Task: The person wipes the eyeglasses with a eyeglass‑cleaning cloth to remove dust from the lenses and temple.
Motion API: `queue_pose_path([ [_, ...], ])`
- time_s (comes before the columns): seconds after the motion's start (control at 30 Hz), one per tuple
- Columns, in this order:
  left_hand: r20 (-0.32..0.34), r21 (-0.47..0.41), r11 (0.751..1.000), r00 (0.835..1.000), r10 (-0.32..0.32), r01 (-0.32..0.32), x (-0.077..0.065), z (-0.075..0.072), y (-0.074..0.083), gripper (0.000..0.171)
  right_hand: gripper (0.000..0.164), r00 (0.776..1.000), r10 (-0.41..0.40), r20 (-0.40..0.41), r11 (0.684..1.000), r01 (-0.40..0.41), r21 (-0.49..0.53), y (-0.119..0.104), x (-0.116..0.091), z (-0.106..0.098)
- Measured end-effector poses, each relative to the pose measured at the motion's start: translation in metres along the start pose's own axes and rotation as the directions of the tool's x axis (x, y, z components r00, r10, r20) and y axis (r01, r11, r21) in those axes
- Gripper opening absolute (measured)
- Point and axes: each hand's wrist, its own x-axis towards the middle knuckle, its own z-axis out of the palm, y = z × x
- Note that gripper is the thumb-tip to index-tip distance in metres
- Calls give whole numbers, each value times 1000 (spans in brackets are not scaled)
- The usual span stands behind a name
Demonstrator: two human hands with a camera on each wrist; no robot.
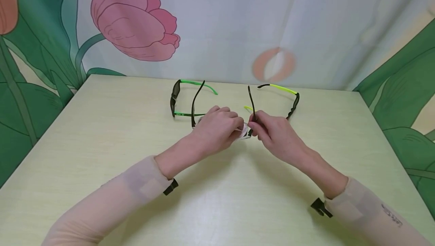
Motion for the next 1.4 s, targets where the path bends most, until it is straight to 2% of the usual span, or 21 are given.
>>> queue_pose_path([
  [0.17,-9,-2,1000,1000,12,-12,-2,0,-2,5,10,1000,-2,0,1000,2,-5,0,0,0],
  [0.3,-11,18,999,1000,28,-27,-3,1,-4,10,11,1000,1,4,1000,-1,-11,0,0,0],
  [0.4,9,52,998,1000,23,-24,-4,2,-5,17,11,1000,9,7,1000,-8,-20,0,-1,0],
  [0.57,51,123,992,999,10,-16,-5,4,-6,14,12,1000,16,13,1000,-16,-26,1,-2,0],
  [0.73,64,109,994,998,14,-21,-5,5,-7,13,12,999,25,27,999,-24,-23,1,-2,0],
  [0.87,36,37,999,999,29,-30,-6,4,-10,8,11,999,33,38,999,-32,-30,2,-1,-2],
  [1.03,-42,-21,998,997,61,-62,-7,1,-15,5,12,997,63,52,998,-62,-34,4,-2,-4],
  [1.17,-69,-14,998,996,54,-55,-8,-5,-16,4,13,994,89,60,996,-88,-33,6,-3,-5],
  [1.4,-66,15,999,997,29,-28,-10,-9,-17,3,13,995,89,48,996,-87,-36,7,-4,-6],
])
